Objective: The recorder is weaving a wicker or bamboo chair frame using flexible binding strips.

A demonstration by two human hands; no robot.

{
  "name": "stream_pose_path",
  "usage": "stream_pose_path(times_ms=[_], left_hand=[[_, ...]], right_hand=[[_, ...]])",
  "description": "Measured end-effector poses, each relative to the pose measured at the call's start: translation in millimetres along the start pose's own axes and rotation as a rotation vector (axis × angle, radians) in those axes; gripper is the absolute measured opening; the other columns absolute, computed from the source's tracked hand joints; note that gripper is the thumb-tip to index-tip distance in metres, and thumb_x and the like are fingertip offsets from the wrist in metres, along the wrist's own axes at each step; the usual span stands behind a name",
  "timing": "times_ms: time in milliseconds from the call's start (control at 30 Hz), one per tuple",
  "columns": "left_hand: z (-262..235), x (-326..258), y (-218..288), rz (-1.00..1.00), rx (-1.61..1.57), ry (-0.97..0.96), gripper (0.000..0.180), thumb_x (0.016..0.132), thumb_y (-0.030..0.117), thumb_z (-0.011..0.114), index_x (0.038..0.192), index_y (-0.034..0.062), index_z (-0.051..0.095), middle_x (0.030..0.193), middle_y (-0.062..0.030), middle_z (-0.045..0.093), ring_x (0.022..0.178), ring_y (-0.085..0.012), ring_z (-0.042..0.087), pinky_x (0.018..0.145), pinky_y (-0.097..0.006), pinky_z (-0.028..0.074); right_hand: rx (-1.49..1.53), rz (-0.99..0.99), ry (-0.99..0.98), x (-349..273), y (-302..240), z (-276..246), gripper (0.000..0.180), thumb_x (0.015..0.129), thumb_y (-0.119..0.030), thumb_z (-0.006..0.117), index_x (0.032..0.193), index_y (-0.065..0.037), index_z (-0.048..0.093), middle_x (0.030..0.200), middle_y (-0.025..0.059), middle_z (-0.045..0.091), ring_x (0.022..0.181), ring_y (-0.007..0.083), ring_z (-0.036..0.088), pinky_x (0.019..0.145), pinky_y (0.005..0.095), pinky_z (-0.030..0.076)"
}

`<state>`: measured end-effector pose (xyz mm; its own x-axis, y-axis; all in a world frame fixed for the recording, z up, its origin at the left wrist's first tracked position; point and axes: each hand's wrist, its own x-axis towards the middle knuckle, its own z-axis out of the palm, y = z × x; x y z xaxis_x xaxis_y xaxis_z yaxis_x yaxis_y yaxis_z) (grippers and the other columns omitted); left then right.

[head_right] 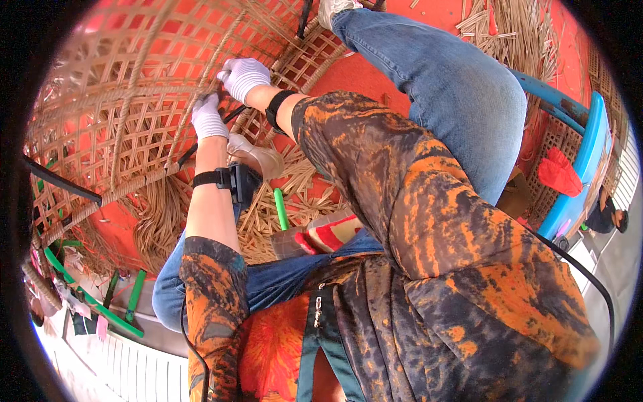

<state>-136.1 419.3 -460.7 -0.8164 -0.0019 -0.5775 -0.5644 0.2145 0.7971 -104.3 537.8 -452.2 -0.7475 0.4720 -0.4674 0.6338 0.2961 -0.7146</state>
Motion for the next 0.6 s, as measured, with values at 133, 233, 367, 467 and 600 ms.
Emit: stream_pose_path(times_ms=[133,233,367,467,600], left_hand=[[0,-6,-6,0.031,0.042,-0.097,0.022,0.086,0.006,0.058,0.103,-0.0070,0.063,0.092,-0.0088,0.063,0.079,-0.0161,0.055,0.076,-0.028,0.045],[1,1,0,0.105,0.128,-0.090,0.022,0.087,0.007,0.058,0.103,-0.0075,0.063,0.092,-0.0096,0.065,0.081,-0.0170,0.056,0.077,-0.029,0.045],[-12,-4,1,0.292,0.589,-0.044,0.027,0.089,0.011,0.056,0.109,-0.0067,0.062,0.095,-0.0150,0.067,0.086,-0.0193,0.060,0.079,-0.030,0.046],[-11,-12,13,0.375,0.959,-0.057,0.028,0.090,0.018,0.053,0.110,0.0003,0.061,0.096,-0.0209,0.066,0.088,-0.0324,0.064,0.081,-0.038,0.048],[-18,-12,15,0.439,1.408,-0.049,0.028,0.090,0.028,0.049,0.106,0.0084,0.061,0.094,-0.0225,0.065,0.091,-0.0400,0.062,0.080,-0.047,0.048]], right_hand=[[-0.109,0.110,0.009,11,0,10,0.029,0.087,-0.038,0.056,0.098,-0.014,0.068,0.097,0.0133,0.066,0.091,0.0328,0.062,0.082,0.0411,0.050],[-0.054,0.179,-0.015,24,2,15,0.035,0.087,-0.044,0.055,0.099,-0.014,0.069,0.098,0.0121,0.067,0.091,0.0315,0.063,0.082,0.0405,0.050],[-0.202,0.216,-0.332,25,-7,6,0.040,0.086,-0.043,0.055,0.108,-0.012,0.067,0.115,0.0122,0.063,0.105,0.0307,0.061,0.088,0.0396,0.050],[-0.240,0.269,-0.334,28,-6,1,0.043,0.084,-0.045,0.057,0.108,-0.010,0.067,0.113,0.0136,0.064,0.103,0.0308,0.062,0.085,0.0408,0.051],[-0.303,0.205,-0.336,18,-14,6,0.044,0.084,-0.047,0.057,0.104,-0.009,0.068,0.106,0.0142,0.066,0.098,0.0307,0.063,0.084,0.0424,0.050]])
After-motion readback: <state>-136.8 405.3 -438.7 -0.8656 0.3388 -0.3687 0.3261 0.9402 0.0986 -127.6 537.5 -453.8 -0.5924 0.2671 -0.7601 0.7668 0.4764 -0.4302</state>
